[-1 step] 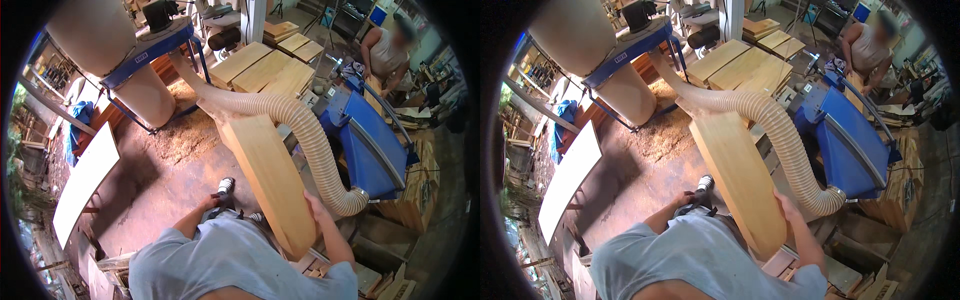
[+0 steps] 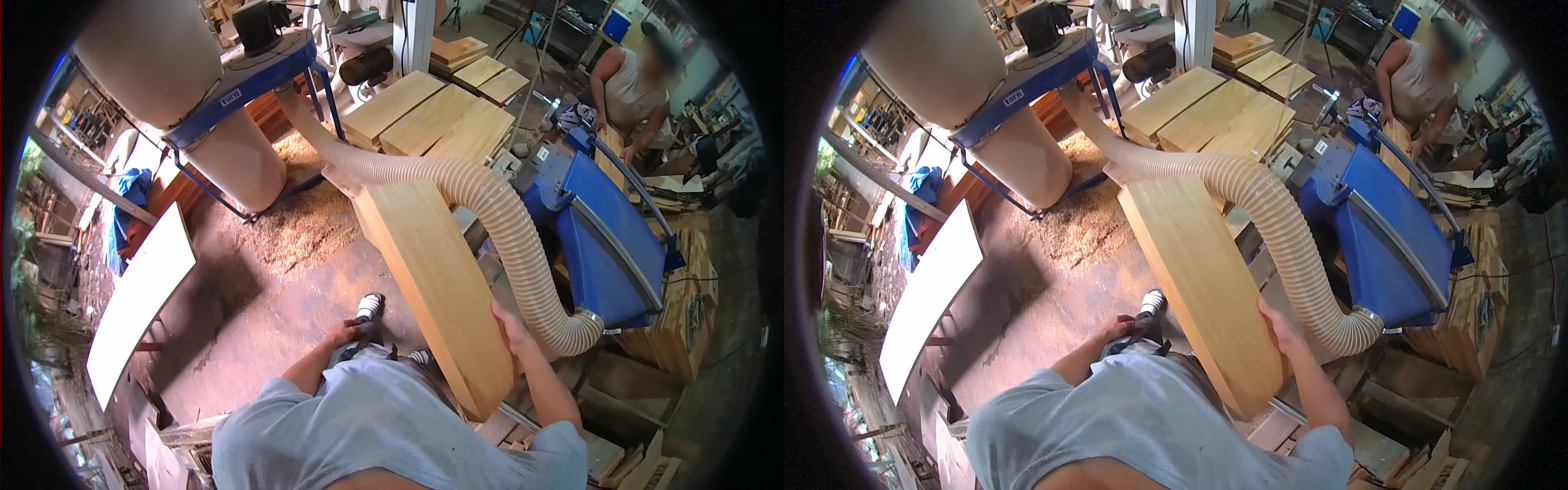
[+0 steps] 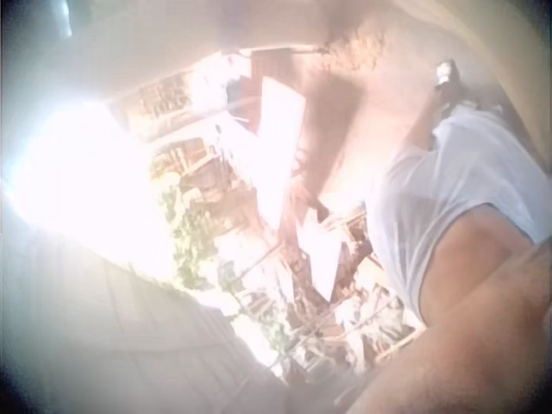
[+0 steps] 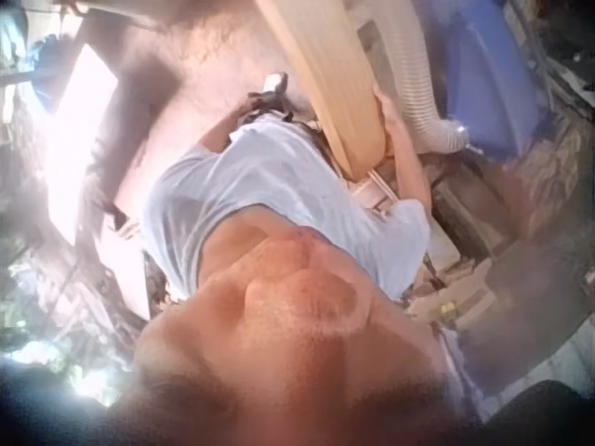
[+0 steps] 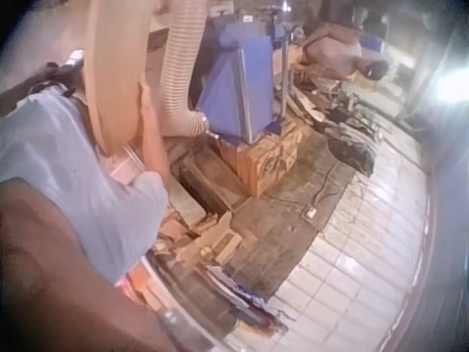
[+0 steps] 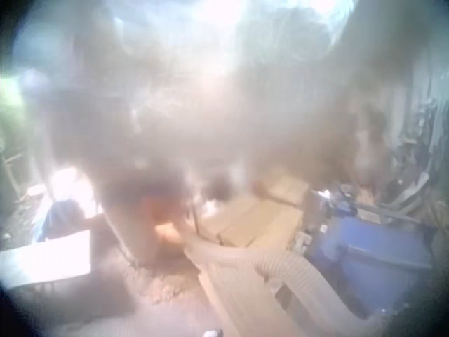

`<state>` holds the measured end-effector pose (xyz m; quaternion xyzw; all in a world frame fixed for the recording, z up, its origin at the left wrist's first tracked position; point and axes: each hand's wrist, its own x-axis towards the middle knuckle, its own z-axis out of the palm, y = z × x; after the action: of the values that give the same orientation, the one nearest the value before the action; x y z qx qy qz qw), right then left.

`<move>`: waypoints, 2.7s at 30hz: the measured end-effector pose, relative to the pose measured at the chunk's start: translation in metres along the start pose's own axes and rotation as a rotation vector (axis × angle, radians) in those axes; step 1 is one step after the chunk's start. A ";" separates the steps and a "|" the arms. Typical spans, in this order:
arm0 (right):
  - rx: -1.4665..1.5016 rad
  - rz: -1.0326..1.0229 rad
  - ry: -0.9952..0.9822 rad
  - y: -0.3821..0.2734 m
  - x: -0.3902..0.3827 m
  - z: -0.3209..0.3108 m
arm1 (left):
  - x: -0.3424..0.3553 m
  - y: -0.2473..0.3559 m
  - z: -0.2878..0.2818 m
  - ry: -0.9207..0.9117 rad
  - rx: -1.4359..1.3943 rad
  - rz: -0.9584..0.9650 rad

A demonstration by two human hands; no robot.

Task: Feeding wooden boards one by one into a thickness planer for surfacing.

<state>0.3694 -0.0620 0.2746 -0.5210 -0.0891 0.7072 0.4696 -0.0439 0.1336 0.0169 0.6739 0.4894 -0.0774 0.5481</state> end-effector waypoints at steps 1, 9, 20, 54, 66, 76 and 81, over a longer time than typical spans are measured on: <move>-0.024 -0.052 0.047 -0.018 0.025 0.023 | 0.003 -0.004 -0.010 -0.015 -0.065 0.033; 0.174 -0.171 -0.041 -0.124 0.206 0.180 | 0.007 0.108 -0.140 -0.441 -1.164 0.164; 0.032 -0.157 0.771 -0.180 0.429 0.249 | 0.097 0.220 -0.281 -0.109 -1.547 0.407; 0.344 -0.283 1.355 0.191 0.054 0.028 | 0.318 0.344 -0.255 0.653 -0.976 0.476; 0.671 -0.337 1.406 0.229 -0.039 -0.202 | 0.101 0.067 -0.015 0.043 -0.224 -0.157; 0.642 -0.401 1.288 0.180 -0.061 -0.275 | 0.009 -0.010 0.050 0.005 -0.071 -0.111; 0.607 -0.430 1.203 0.172 -0.053 -0.302 | 0.001 0.017 0.061 0.037 -0.093 -0.123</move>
<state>0.5196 -0.3052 0.0705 -0.6382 0.2861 0.1817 0.6912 -0.0046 0.0854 0.0040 0.6178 0.5427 -0.0756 0.5639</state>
